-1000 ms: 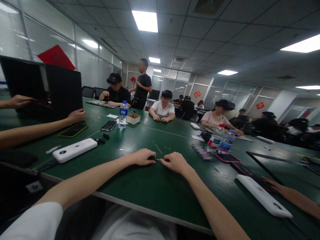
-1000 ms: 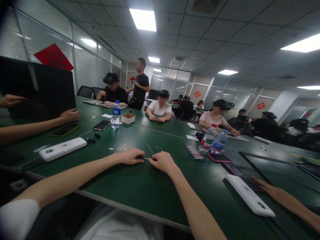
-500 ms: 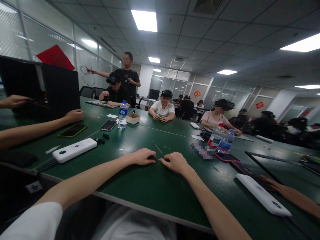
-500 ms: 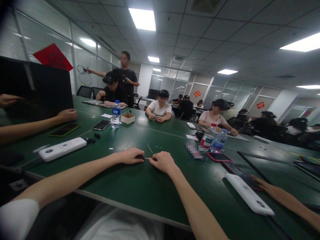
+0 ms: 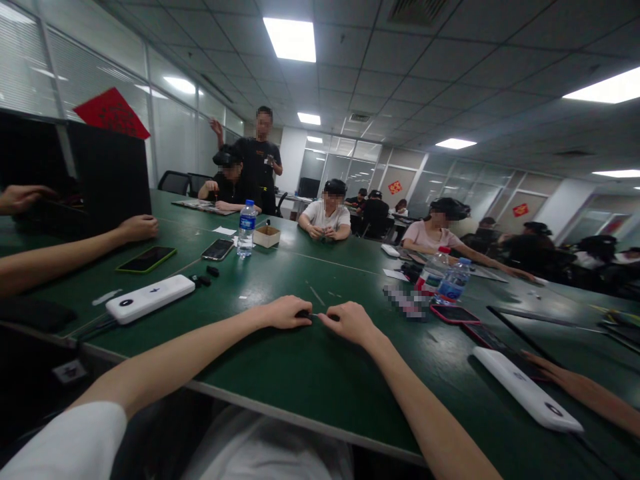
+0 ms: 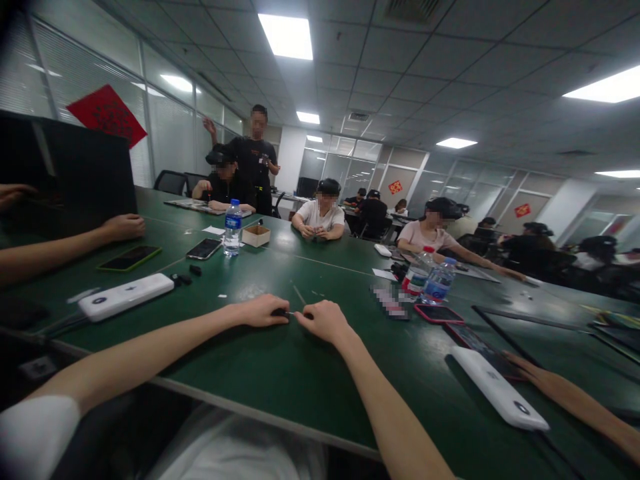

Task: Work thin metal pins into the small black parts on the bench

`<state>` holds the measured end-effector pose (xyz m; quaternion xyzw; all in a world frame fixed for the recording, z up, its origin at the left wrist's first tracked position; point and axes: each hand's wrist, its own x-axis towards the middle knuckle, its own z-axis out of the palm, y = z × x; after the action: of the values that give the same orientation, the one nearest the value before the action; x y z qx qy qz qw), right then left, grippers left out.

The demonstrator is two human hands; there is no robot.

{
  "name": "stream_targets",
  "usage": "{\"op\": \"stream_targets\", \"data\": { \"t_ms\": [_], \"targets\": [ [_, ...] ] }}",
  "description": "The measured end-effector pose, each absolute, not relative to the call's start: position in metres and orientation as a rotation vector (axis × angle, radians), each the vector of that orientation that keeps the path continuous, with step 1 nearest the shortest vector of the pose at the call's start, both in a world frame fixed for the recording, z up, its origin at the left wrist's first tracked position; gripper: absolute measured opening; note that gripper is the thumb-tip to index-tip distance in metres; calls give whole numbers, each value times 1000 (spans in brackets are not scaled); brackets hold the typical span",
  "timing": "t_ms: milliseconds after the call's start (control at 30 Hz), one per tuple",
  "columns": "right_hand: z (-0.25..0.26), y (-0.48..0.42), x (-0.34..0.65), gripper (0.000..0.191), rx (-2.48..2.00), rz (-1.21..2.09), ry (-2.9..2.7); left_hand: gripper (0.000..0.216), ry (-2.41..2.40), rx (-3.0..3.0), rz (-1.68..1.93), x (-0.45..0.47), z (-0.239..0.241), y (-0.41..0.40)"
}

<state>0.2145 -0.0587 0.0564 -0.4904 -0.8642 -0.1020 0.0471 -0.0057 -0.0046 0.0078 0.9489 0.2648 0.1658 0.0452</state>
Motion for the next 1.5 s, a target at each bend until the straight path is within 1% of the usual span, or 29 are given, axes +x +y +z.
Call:
{"op": "stream_targets", "data": {
  "t_ms": [233, 600, 767, 867, 1100, 1500],
  "targets": [
    [58, -56, 220, 54, -1603, -316, -2665, 23, 792, 2868, 489, -6, 8, -5],
    [55, -58, 218, 53, -1578, -297, -2652, 24, 833, 2838, 464, -6, 10, -6],
    [54, -59, 213, 54, -1427, -184, -2598, 24, 841, 2873, 475, -5, 9, -5],
    [53, -59, 211, 53, -1374, -181, -2601, 24, 831, 2879, 472, -5, 9, -6],
    [57, -56, 221, 53, -1584, -214, -2640, 24, 819, 2846, 461, -6, 13, -8],
    [58, -58, 216, 56, -1619, -162, -2669, 23, 826, 2846, 465, -6, 10, -6]
  ]
}}
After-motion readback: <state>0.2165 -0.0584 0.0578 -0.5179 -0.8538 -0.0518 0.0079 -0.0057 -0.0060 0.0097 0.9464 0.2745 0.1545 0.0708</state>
